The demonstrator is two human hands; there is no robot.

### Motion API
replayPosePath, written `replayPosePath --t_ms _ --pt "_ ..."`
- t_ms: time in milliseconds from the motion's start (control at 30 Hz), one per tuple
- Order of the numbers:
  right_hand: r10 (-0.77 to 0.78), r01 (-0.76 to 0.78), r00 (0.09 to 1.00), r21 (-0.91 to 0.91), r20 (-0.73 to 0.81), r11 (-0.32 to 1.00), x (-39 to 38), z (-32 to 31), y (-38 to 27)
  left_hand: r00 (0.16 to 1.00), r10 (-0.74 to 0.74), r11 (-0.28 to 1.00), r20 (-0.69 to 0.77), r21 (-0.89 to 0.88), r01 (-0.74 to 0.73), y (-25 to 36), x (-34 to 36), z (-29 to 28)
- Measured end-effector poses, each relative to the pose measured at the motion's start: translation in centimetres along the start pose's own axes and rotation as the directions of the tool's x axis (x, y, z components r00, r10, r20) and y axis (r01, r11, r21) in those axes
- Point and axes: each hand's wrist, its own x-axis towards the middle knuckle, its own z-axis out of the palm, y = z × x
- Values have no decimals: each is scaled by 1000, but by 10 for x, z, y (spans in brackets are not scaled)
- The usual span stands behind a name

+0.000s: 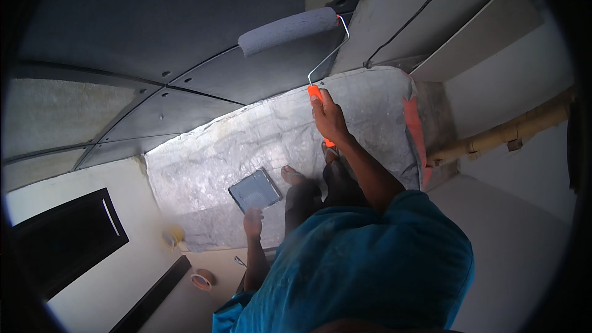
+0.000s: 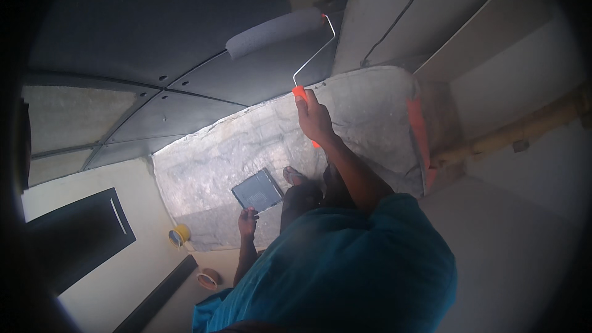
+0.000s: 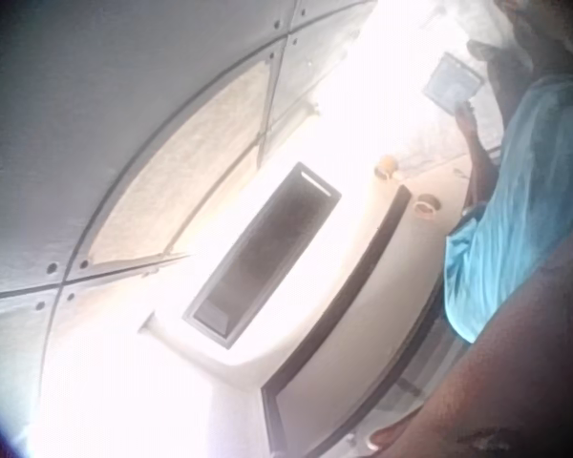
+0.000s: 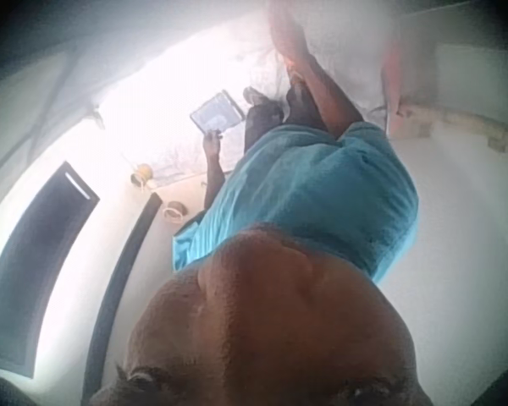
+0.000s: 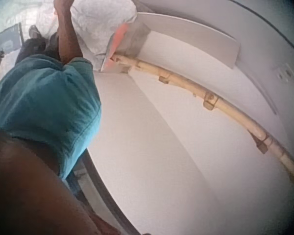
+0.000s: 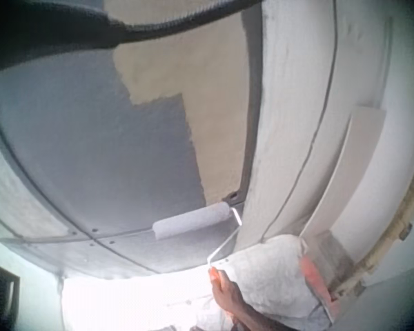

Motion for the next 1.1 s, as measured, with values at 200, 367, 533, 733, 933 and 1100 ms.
replayPosePath --t_ms 200,367,533,733,933,1100 --pt "-61 62 998 -7 15 998 16 21 14 1000 -18 1000 19 -10 19 -14 -3 -2" --pt "-37 32 999 133 32 991 26 45 14 995 -96 994 8 -50 96 -10 -7 -5" --pt "-153 145 988 214 20 966 27 41 -19 990 -140 990 -11 2 140 10 -8 -5" --pt "-242 211 968 311 62 927 24 6 -118 997 -75 996 -3 -53 75 6 12 3" --pt "-358 347 933 212 18 914 32 -33 -199 998 -57 997 13 -60 57 10 36 6" --pt "-509 498 860 245 -22 831 39 -54 -276 999 -52 991 -5 -126 51 2 54 4"
